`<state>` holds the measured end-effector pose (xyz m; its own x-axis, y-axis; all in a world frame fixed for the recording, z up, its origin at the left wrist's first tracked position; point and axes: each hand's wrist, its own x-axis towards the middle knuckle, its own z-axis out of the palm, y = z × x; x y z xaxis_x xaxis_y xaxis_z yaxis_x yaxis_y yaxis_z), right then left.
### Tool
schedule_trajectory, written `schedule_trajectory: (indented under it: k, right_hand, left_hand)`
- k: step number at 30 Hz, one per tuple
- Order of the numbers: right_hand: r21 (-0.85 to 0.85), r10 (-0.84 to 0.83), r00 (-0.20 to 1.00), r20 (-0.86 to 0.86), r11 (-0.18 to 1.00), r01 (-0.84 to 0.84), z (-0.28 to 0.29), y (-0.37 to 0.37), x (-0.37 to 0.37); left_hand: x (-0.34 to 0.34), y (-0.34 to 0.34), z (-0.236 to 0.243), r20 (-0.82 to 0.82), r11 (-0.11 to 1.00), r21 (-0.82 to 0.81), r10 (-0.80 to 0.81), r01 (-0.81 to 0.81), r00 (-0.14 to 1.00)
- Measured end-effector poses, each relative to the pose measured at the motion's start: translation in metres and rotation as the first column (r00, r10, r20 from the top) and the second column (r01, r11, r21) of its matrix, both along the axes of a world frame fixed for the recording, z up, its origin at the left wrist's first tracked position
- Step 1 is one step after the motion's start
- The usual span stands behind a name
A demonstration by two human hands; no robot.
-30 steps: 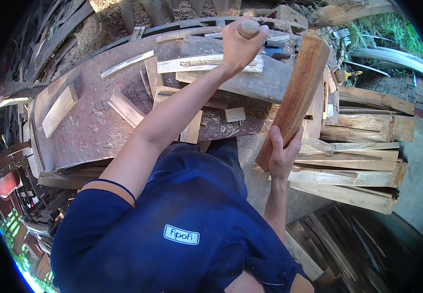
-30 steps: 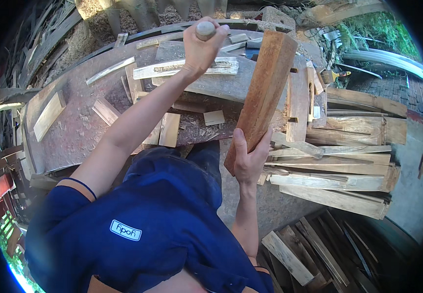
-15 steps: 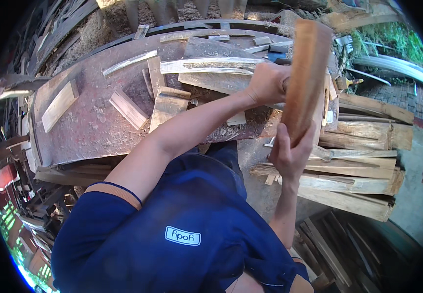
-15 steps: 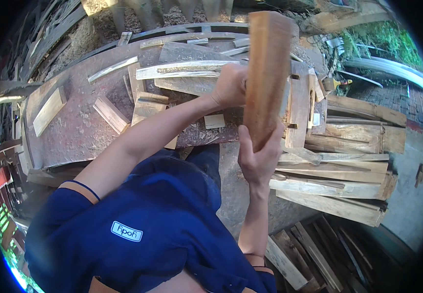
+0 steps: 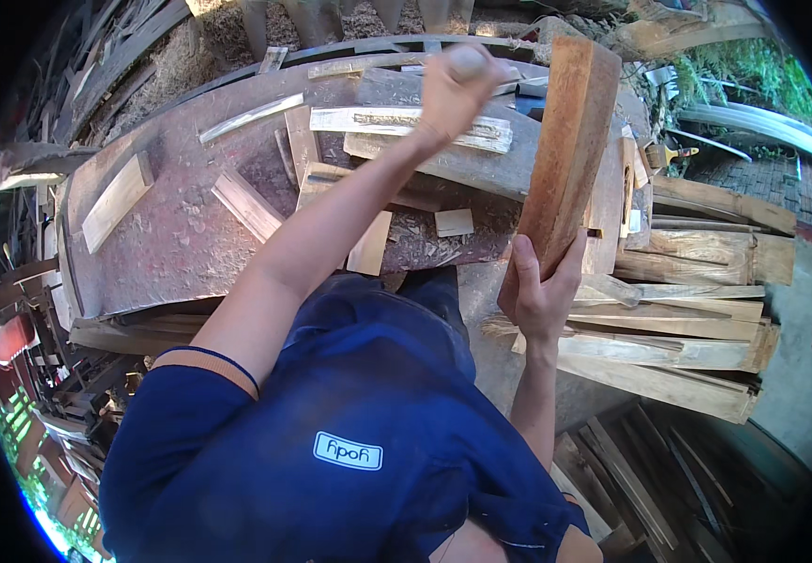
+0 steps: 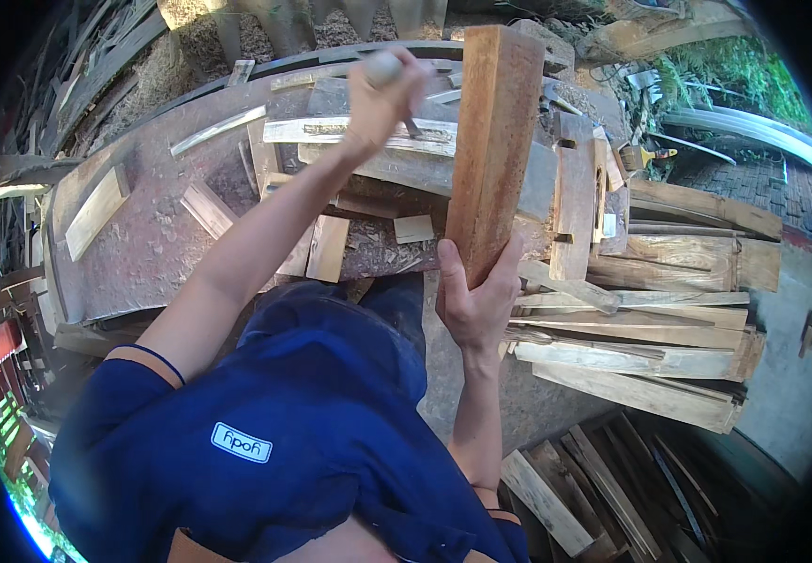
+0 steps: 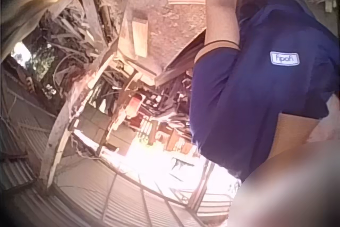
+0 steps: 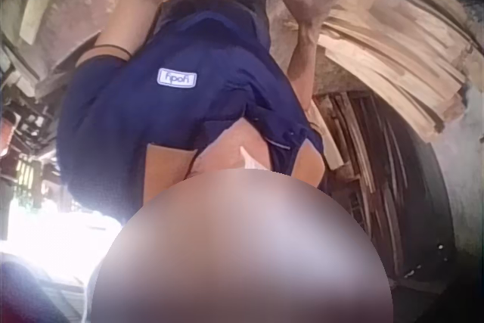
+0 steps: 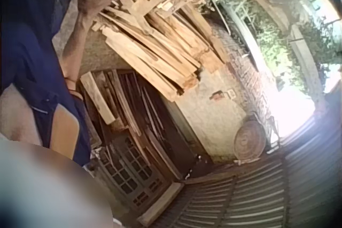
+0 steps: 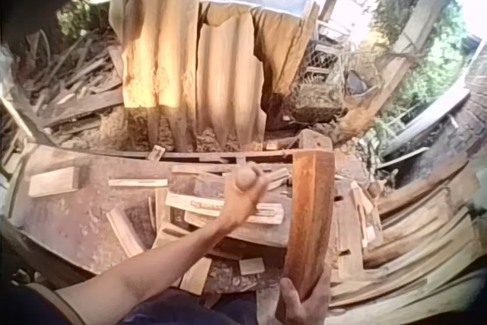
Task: Using a chisel and wooden mallet to create a groove in a piece of wood.
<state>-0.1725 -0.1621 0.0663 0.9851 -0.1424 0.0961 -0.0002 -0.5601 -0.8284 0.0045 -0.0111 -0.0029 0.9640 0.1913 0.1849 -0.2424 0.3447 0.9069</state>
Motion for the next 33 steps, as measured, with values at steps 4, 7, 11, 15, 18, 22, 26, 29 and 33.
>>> schedule_trajectory:
  k: [4,7,11,15,18,22,26,29,33]
  right_hand:
    - [0.126,-0.002,0.999,-0.043,0.992,0.007,-0.010,-0.003,-0.004]
    - [0.056,-0.001,1.000,0.019,0.998,0.000,-0.009,-0.001,-0.004]
    - [0.079,-0.010,1.000,-0.023,0.997,0.012,-0.005,0.001,-0.007]
    - [0.069,-0.006,1.000,-0.027,0.998,0.008,-0.005,0.001,-0.006]
    - [0.074,-0.012,0.999,-0.031,0.997,0.014,-0.004,0.001,-0.007]
    - [0.087,-0.073,0.996,0.046,0.994,0.069,0.002,-0.002,-0.004]
    - [0.334,-0.153,0.956,0.249,0.941,0.063,0.021,0.002,-0.006]
    - [0.136,-0.217,0.917,0.334,0.974,0.181,0.001,0.012,-0.012]
    - [-0.133,-0.026,0.996,-0.089,0.991,0.014,0.010,0.004,0.002]
  left_hand:
    - [0.034,0.032,-0.011,-0.085,0.894,-0.405,0.173,-0.193,0.981]
    - [0.028,0.031,-0.002,-0.176,0.836,-0.473,0.221,-0.279,0.959]
    - [0.015,0.021,0.011,0.028,0.955,-0.274,0.123,-0.111,0.992]
    - [0.013,0.013,-0.002,0.081,0.996,0.060,0.055,-0.060,0.995]
    - [0.004,0.004,0.007,0.130,0.974,0.219,0.028,-0.057,0.991]
    - [-0.010,-0.007,0.004,0.188,0.895,0.446,-0.090,-0.003,0.978]
    - [-0.017,-0.020,-0.001,0.287,0.876,0.478,-0.079,-0.071,0.955]
    - [-0.022,-0.030,-0.008,0.321,0.873,0.477,-0.064,-0.103,0.945]
    - [-0.025,-0.034,-0.018,0.300,0.857,0.511,-0.111,-0.061,0.948]
